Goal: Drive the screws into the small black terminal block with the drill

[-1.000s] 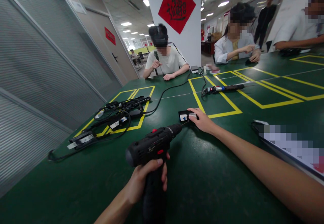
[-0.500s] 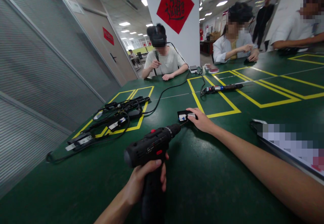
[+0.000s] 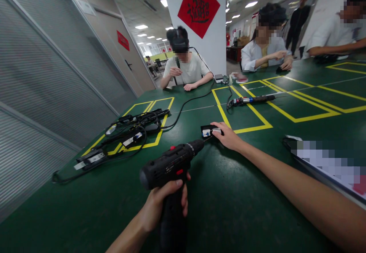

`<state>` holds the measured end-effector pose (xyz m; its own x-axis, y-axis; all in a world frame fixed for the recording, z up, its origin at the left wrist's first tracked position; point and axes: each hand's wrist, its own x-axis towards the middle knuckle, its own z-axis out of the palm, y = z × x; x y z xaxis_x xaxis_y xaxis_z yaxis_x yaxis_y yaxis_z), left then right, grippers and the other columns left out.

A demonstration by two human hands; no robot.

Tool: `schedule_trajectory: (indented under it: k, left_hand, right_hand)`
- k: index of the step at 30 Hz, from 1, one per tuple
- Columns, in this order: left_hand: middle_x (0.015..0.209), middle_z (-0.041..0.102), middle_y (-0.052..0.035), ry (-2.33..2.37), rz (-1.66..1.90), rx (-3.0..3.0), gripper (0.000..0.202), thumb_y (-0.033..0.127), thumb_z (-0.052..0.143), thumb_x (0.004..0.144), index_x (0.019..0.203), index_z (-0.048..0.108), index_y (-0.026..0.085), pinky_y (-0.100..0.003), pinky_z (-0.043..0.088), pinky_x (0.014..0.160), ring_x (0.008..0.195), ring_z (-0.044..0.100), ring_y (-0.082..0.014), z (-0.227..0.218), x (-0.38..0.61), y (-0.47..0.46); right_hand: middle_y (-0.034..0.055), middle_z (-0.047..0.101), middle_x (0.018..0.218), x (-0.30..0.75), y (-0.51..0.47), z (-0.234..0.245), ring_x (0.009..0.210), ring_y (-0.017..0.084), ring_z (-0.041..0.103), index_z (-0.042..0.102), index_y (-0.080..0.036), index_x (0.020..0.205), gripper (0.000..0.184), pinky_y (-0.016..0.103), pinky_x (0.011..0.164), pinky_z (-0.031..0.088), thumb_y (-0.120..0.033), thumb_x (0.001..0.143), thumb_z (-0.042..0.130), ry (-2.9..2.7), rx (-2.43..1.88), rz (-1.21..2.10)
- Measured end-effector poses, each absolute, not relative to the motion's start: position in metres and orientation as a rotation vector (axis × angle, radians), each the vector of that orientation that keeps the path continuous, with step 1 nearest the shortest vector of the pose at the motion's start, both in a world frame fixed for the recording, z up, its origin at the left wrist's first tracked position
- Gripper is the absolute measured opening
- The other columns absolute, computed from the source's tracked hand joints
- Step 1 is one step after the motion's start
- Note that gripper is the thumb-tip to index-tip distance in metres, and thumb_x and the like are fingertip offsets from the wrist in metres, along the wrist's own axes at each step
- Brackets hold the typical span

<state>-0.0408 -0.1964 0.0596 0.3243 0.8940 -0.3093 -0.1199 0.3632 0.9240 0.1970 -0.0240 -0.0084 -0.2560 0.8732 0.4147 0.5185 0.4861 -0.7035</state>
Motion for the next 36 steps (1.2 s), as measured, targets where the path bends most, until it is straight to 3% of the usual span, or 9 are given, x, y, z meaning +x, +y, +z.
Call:
schedule_trajectory:
  k: [13, 28, 36]
  left_hand:
    - [0.058, 0.055, -0.0017, 0.945, 0.758, 0.958, 0.023, 0.03, 0.039, 0.085, 0.098, 0.046, 0.013, -0.032, 0.042, 0.052, 0.05, 0.057, -0.0187, 0.0543, -0.0485, -0.1924]
    - [0.058, 0.054, -0.001, 0.966, 0.808, 0.934, 0.036, 0.031, 0.039, 0.084, 0.115, 0.04, 0.011, -0.031, 0.04, 0.051, 0.048, 0.056, -0.0185, 0.0542, -0.0458, -0.1945]
    - [0.057, 0.054, -0.0009, 0.972, 0.796, 0.936, 0.03, 0.032, 0.041, 0.083, 0.105, 0.043, 0.012, -0.031, 0.041, 0.051, 0.047, 0.056, -0.0186, 0.0548, -0.0457, -0.1935]
  right_hand:
    - [0.0078, 0.054, 0.118, 0.197, -0.0242, -0.0085, 0.099, 0.021, 0.057, 0.049, -0.018, 0.12, 0.033, 0.042, 0.082, 0.048, -0.028, 0.089, 0.051, -1.924, -1.155, 0.55]
    - [0.0079, 0.054, 0.118, 0.1976, -0.0246, -0.008, 0.098, 0.021, 0.058, 0.049, -0.018, 0.121, 0.033, 0.042, 0.082, 0.049, -0.029, 0.089, 0.051, -1.92, -1.161, 0.562]
    - [0.0078, 0.054, 0.118, 0.1966, -0.0231, -0.0091, 0.099, 0.021, 0.057, 0.049, -0.018, 0.12, 0.033, 0.043, 0.083, 0.048, -0.028, 0.089, 0.051, -1.918, -1.155, 0.55]
